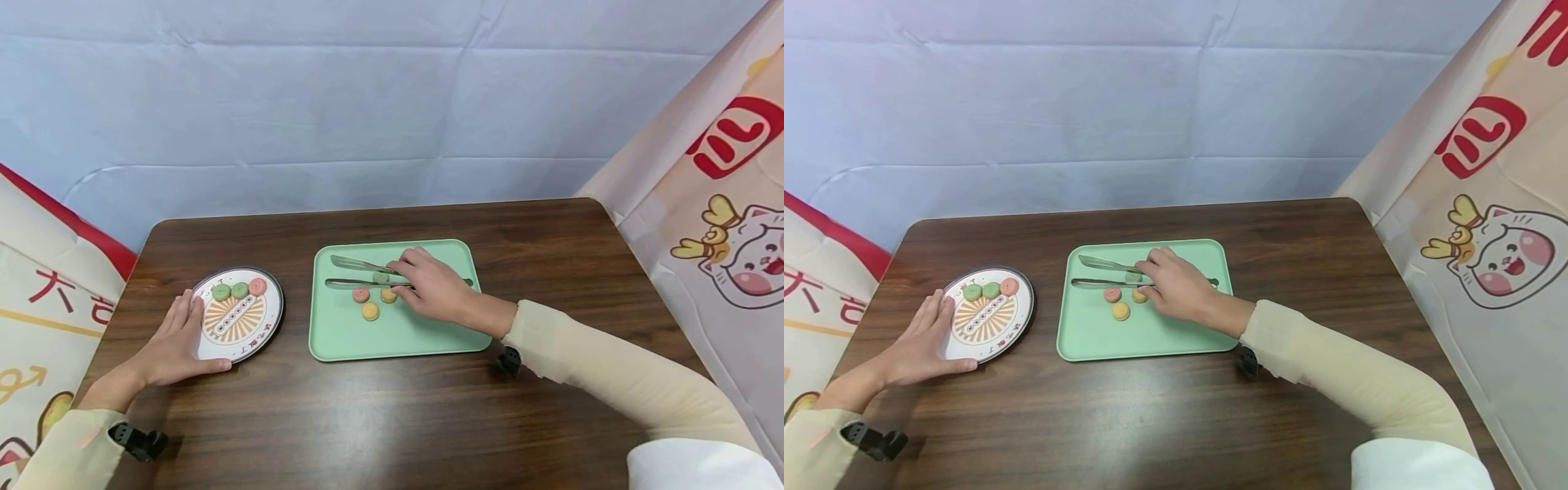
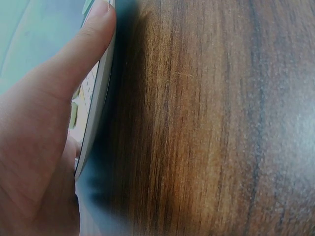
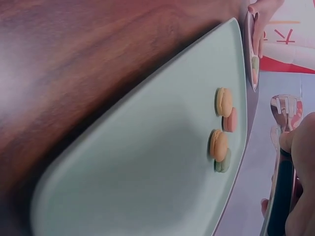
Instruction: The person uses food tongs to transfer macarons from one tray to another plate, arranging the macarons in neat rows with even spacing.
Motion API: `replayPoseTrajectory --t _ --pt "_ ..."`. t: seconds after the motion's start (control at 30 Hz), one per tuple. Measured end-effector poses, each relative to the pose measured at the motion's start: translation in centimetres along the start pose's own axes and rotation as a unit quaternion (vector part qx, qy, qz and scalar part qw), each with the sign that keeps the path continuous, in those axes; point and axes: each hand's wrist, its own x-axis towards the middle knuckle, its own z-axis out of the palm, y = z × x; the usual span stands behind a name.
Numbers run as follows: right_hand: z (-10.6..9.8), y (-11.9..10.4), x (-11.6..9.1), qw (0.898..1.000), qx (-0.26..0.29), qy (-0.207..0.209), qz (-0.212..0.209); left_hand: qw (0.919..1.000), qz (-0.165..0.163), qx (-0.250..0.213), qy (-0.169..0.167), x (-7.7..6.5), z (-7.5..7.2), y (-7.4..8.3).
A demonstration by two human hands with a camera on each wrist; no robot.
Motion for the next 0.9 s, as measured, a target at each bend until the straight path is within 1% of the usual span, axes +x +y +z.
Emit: replayPoseTrajectory --t 0.2,0.63,0.9 --pt "0.0 0.6 -0.9 1.000 0.002 -0.007 0.006 1.0000 0.008 -0.002 0.004 -0.1 0.2 -0.3" --pt "0.3 1.9 -2.6 1.000 0.002 0.008 0.003 0.9998 -0.009 0.003 -0.020 0.0 -0.5 0.9" --pt "0.4 2.4 -3.4 1.000 0.002 0.007 0.000 0.9998 -0.009 0.002 -0.018 0.0 -0.5 0.9"
